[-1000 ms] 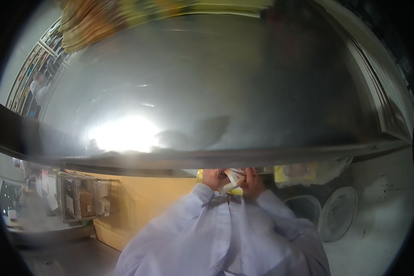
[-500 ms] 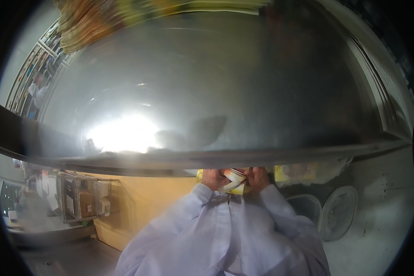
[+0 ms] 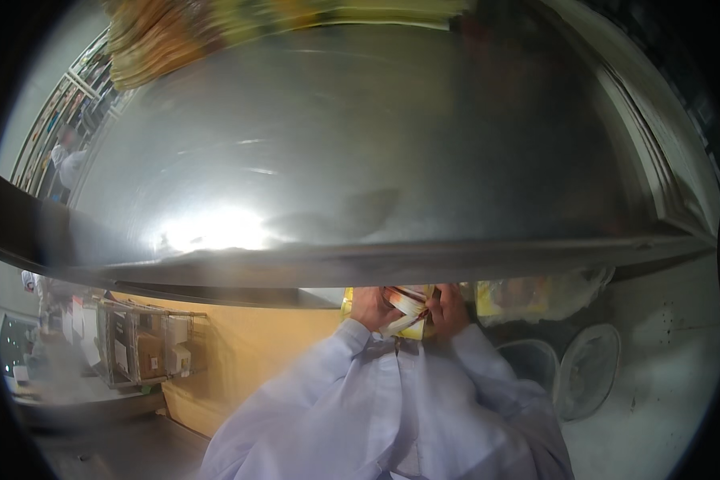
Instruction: The person repeatedly picks up small yellow and white packages from a stainless steel table, folds the edges of the packaging, and places them into a clear plastic bag. The process is repeated for multiple items in a continuous loop.
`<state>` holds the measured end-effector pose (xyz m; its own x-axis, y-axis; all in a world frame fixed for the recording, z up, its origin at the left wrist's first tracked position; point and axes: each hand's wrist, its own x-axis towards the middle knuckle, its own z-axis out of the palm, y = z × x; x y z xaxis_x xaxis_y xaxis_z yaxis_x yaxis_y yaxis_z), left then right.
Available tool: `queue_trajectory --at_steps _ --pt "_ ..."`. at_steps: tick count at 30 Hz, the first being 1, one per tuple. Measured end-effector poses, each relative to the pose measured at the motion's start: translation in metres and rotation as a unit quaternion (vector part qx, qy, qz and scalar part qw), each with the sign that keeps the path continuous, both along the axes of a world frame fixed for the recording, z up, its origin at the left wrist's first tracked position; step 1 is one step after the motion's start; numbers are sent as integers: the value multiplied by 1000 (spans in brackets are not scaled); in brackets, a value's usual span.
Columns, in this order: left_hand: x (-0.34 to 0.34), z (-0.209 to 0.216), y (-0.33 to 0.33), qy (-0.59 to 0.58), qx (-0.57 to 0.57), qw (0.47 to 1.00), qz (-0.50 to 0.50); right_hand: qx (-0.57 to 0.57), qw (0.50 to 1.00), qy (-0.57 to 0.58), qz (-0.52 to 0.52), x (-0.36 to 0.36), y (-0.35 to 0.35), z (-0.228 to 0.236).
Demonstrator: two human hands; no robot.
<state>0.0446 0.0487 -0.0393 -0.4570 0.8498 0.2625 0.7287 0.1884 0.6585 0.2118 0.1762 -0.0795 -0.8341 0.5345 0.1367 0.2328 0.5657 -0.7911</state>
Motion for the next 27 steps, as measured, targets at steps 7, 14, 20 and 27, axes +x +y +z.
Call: queue_trajectory --at_steps 7,14,20,27 --pt "-3 -20 -5 49 13 998 -41 87 992 67 69 -7 -17 8" --pt "-6 -24 -7 28 8 999 -45 103 993 20 -45 -3 -5 -3" --pt "-4 -17 -13 40 2 998 -43 103 990 65 72 -4 -21 12" --pt "-4 -26 -18 55 -10 998 -32 110 992 26 -48 4 -13 -16"
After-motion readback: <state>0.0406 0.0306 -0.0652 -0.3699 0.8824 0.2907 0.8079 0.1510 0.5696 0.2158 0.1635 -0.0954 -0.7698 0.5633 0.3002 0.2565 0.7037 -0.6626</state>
